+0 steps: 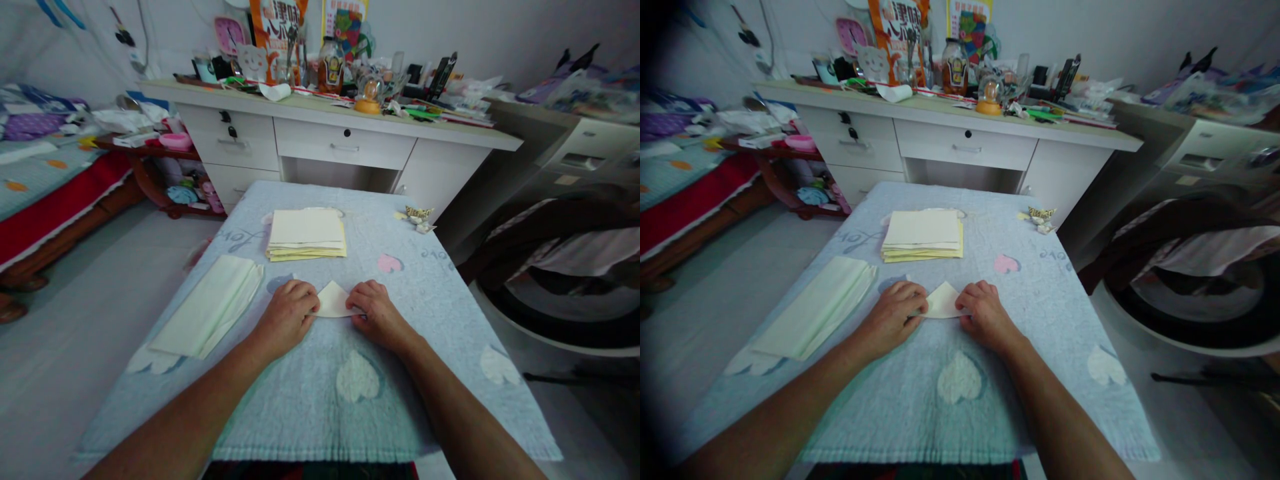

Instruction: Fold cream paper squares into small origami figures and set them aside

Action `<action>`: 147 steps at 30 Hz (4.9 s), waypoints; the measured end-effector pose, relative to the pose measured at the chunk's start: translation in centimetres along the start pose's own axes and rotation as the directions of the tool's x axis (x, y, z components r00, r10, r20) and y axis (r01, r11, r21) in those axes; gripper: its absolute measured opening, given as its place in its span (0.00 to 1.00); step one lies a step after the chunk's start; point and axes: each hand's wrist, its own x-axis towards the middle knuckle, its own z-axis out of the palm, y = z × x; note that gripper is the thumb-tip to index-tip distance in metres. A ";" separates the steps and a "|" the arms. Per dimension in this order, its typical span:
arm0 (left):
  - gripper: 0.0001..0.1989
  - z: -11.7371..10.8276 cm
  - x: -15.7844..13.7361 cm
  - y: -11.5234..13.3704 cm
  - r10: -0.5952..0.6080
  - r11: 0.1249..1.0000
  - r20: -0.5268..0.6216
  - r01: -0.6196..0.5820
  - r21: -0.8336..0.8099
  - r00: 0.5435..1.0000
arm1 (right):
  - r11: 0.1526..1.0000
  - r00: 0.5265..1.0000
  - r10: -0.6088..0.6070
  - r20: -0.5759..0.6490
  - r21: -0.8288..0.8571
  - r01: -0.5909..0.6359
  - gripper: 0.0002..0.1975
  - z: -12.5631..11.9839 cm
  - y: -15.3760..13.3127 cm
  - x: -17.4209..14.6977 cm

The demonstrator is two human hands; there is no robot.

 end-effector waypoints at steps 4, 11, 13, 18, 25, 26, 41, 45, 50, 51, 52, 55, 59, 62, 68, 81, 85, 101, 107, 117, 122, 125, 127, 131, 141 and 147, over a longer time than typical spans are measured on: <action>0.12 0.3 0.1 0.0 0.055 0.998 0.058 -0.055 -0.009 0.997 | 1.000 1.000 -0.006 0.007 0.021 0.006 0.10 0.0 0.2 0.0; 0.08 0.7 0.8 -0.4 -0.041 0.991 0.105 0.054 -0.125 0.994 | 0.991 0.999 0.036 -0.028 0.131 -0.032 0.04 -0.2 0.5 0.1; 0.09 0.7 1.0 -0.6 -0.070 0.987 0.115 0.085 -0.135 0.991 | 0.982 0.996 0.084 -0.027 0.172 -0.078 0.04 -0.2 0.6 0.2; 0.11 0.8 1.2 -0.8 -0.135 0.986 0.087 0.142 -0.088 0.987 | 0.963 0.977 0.210 -0.025 0.176 -0.202 0.07 -0.2 0.8 0.2; 0.11 0.8 1.4 -0.7 -0.169 0.984 0.077 0.173 -0.044 0.983 | 0.936 0.937 0.346 -0.041 0.084 -0.342 0.05 0.1 0.4 0.4; 0.11 0.9 1.4 -0.7 -0.165 0.985 0.072 0.168 -0.045 0.984 | 0.933 0.934 0.354 -0.040 0.078 -0.350 0.05 0.1 0.4 0.4; 0.05 0.8 1.4 -0.6 -0.236 0.971 0.049 0.235 0.036 0.970 | 0.903 0.900 0.429 -0.076 0.045 -0.427 0.08 0.3 0.9 0.6; 0.05 0.6 1.4 -0.4 -0.249 0.968 0.061 0.246 0.047 0.967 | 0.894 0.891 0.447 -0.077 0.038 -0.446 0.08 0.1 1.0 0.6; 0.04 0.9 1.3 -0.5 -0.237 0.971 0.047 0.235 0.046 0.970 | 0.901 0.899 0.434 -0.064 0.038 -0.432 0.07 0.0 1.2 0.6; 0.06 0.9 1.3 -0.6 -0.221 0.975 0.033 0.220 0.043 0.975 | 0.899 0.897 0.438 -0.063 0.032 -0.437 0.07 0.0 1.2 0.6; 0.09 1.0 1.3 -0.7 -0.199 0.979 0.015 0.198 0.043 0.980 | 0.895 0.893 0.445 -0.063 0.025 -0.444 0.07 0.0 1.1 0.7; 0.16 1.1 1.4 -0.9 -0.100 0.993 -0.032 0.102 0.061 0.994 | 0.886 0.884 0.464 -0.059 0.011 -0.464 0.08 0.0 0.8 0.8; 0.15 1.2 1.2 -0.7 0.048 0.994 0.014 -0.049 0.099 0.999 | 0.884 0.881 0.468 -0.074 0.013 -0.468 0.07 0.1 0.7 0.8; 0.14 1.4 0.8 -0.1 0.116 0.979 0.075 -0.126 0.161 0.990 | 0.891 0.887 0.453 -0.093 0.010 -0.454 0.07 0.3 0.8 0.8; 0.13 1.5 0.3 0.7 0.112 0.959 0.148 -0.146 0.244 0.983 | 0.897 0.892 0.441 -0.100 0.013 -0.442 0.06 0.4 1.1 0.7; 0.26 1.1 -0.3 2.0 0.059 0.964 0.175 -0.102 0.247 0.983 | 0.904 0.904 0.426 -0.047 0.054 -0.423 0.11 -0.4 1.9 0.5; 0.26 1.2 -0.3 1.8 0.060 0.966 0.178 -0.102 0.237 0.982 | 0.908 0.907 0.418 -0.046 0.066 -0.414 0.12 -0.4 2.0 0.5; 0.28 1.3 -0.3 2.1 0.004 0.960 0.208 -0.061 0.272 0.978 | 0.881 0.882 0.460 -0.107 -0.069 -0.468 0.09 0.3 0.7 0.8; 0.28 1.3 -0.2 2.1 0.006 0.962 0.206 -0.062 0.265 0.979 | 0.893 0.891 0.421 -0.169 -0.095 -0.440 0.05 0.3 0.2 0.6; 0.28 1.4 -0.2 1.8 0.018 0.975 0.185 -0.058 0.214 0.983 | 0.995 0.987 0.095 -0.128 0.036 -0.091 0.09 1.7 -1.5 0.9; 0.15 1.4 0.3 0.2 0.021 0.999 0.148 -0.027 0.043 0.989 | 0.979 0.982 0.170 -0.079 -0.104 -0.178 0.05 2.1 -2.0 1.4; 0.13 1.3 0.6 -1.0 -0.003 0.999 0.093 0.006 -0.041 0.996 | 0.967 0.982 0.175 -0.068 -0.177 -0.184 0.04 1.9 -2.5 1.6; 0.11 1.2 0.7 -1.5 -0.018 0.997 0.070 0.024 -0.080 0.997 | 0.962 0.982 0.178 -0.061 -0.199 -0.187 0.05 1.8 -2.8 1.7; 0.05 0.9 0.7 -1.8 -0.050 0.992 0.044 0.055 -0.113 0.998 | 0.954 0.979 0.198 -0.054 -0.219 -0.205 0.07 1.9 -3.0 1.8; 0.04 0.4 0.6 -1.7 -0.144 0.989 0.043 0.145 -0.023 0.989 | 0.941 0.973 0.223 -0.054 -0.250 -0.229 0.08 2.0 -3.3 2.0; 0.05 -0.2 0.6 -2.3 -0.197 0.979 0.077 0.200 -0.026 0.977 | 0.943 0.971 0.236 -0.047 -0.228 -0.241 0.08 1.9 -3.2 2.0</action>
